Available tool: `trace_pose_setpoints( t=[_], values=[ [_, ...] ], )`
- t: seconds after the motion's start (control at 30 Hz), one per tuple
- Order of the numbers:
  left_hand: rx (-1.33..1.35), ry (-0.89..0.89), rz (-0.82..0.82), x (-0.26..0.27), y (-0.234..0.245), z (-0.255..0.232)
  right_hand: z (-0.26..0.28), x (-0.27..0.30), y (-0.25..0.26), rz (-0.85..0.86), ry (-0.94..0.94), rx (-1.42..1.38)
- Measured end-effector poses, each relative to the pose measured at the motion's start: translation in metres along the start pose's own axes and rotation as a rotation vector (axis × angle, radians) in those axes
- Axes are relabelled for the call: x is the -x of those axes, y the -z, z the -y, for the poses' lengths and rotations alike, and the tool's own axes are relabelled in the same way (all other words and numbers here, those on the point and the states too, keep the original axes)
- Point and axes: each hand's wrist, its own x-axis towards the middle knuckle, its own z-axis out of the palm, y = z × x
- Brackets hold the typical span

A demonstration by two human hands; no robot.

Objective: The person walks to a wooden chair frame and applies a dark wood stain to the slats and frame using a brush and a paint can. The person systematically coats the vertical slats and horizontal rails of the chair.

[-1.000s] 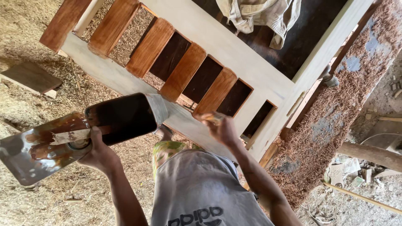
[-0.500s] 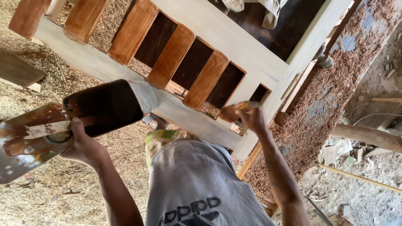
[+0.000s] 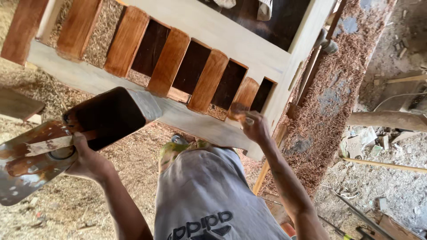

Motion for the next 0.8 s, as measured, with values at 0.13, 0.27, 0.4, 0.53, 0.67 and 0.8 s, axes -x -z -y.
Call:
trace_pose_setpoints(
  t=[0.13,0.27,0.4,0.53,0.67,0.8],
  values=[
    [0.092,-0.072,0.042,-0.003,0.001,0.001,0.0,0.013,0.018,0.156,-0.195,-0.092],
    [0.118,-0.091,0.075,0.006,0.004,-0.01,-0.021,-0.046,0.041,0.198,-0.113,-0.084],
    [0.107,0.084,0.097,0.037,0.008,-0.03,-0.038,-0.096,0.058,-0.064,-0.205,0.084],
    [0.096,0.069,0.15,0.063,0.016,-0.037,-0.027,-0.079,0.036,-0.199,-0.283,0.133],
    [0.08,0.146,0.141,0.078,0.018,-0.032,0.01,-0.004,-0.016,-0.23,-0.002,0.258],
    [0.095,0.191,0.188,0.088,0.005,-0.038,0.045,0.047,-0.027,-0.055,0.03,-0.083]
  ],
)
